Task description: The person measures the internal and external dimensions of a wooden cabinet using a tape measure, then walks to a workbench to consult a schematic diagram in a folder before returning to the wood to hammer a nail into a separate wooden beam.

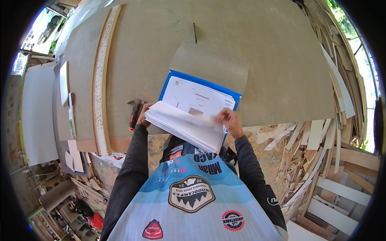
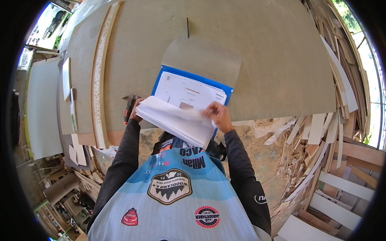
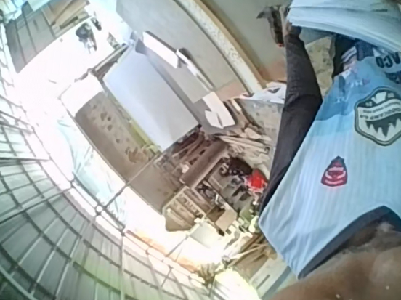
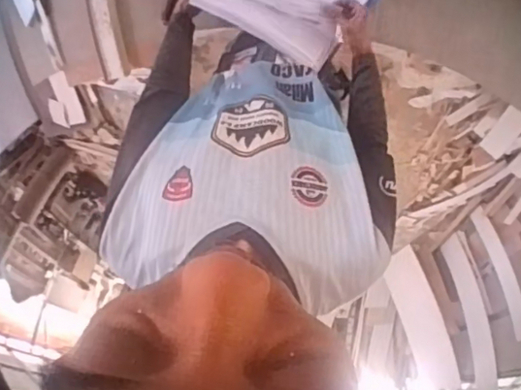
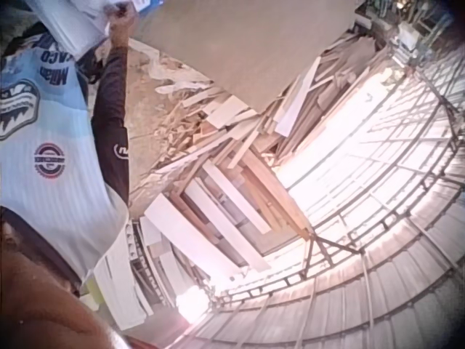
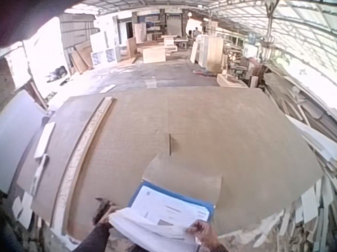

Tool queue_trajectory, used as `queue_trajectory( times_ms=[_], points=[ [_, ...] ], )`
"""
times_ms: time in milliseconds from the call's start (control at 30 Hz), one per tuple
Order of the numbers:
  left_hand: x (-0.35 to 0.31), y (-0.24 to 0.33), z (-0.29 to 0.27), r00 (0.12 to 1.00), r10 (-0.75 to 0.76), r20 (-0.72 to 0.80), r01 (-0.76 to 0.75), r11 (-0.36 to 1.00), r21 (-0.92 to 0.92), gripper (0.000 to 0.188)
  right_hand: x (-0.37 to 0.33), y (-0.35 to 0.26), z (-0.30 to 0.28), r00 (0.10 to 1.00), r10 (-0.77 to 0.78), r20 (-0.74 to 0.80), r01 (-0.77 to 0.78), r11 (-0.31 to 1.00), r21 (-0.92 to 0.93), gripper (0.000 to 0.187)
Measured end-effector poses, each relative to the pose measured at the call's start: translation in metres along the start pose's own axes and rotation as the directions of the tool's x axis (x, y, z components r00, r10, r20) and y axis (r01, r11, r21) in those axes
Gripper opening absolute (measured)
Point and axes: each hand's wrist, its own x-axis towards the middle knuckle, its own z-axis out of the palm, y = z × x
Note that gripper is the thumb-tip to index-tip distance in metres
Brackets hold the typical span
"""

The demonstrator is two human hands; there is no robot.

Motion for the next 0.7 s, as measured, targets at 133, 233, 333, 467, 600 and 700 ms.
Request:
queue_trajectory(
  times_ms=[133,233,333,467,600,700],
  points=[
    [0.007,0.016,0.005,0.983,0.009,0.182,-0.004,1.000,-0.029,0.022,0.020,-0.007,0.006,0.649,-0.323,-0.689,0.053,0.922,-0.383,0.016],
    [0.002,0.024,0.011,0.983,0.048,0.176,-0.047,0.999,-0.009,0.027,0.011,-0.024,0.004,0.634,-0.538,-0.556,0.255,0.824,-0.506,0.020],
    [0.004,0.020,0.011,0.988,-0.005,0.157,0.002,1.000,0.019,0.030,-0.004,0.007,-0.019,0.985,-0.135,-0.109,0.129,0.990,-0.062,0.033],
    [0.001,0.020,0.010,0.988,0.006,0.155,-0.002,1.000,-0.027,0.021,-0.021,-0.022,-0.001,0.899,-0.437,-0.002,0.304,0.628,-0.717,0.057],
    [0.001,0.019,0.013,0.992,-0.092,0.082,0.096,0.994,-0.045,0.024,-0.029,-0.034,0.002,0.860,-0.498,0.109,0.398,0.524,-0.753,0.063],
    [0.003,0.026,0.021,0.989,-0.134,0.071,0.140,0.986,-0.094,0.035,-0.028,-0.025,-0.003,0.889,-0.395,0.232,0.435,0.565,-0.701,0.071]
  ],
)
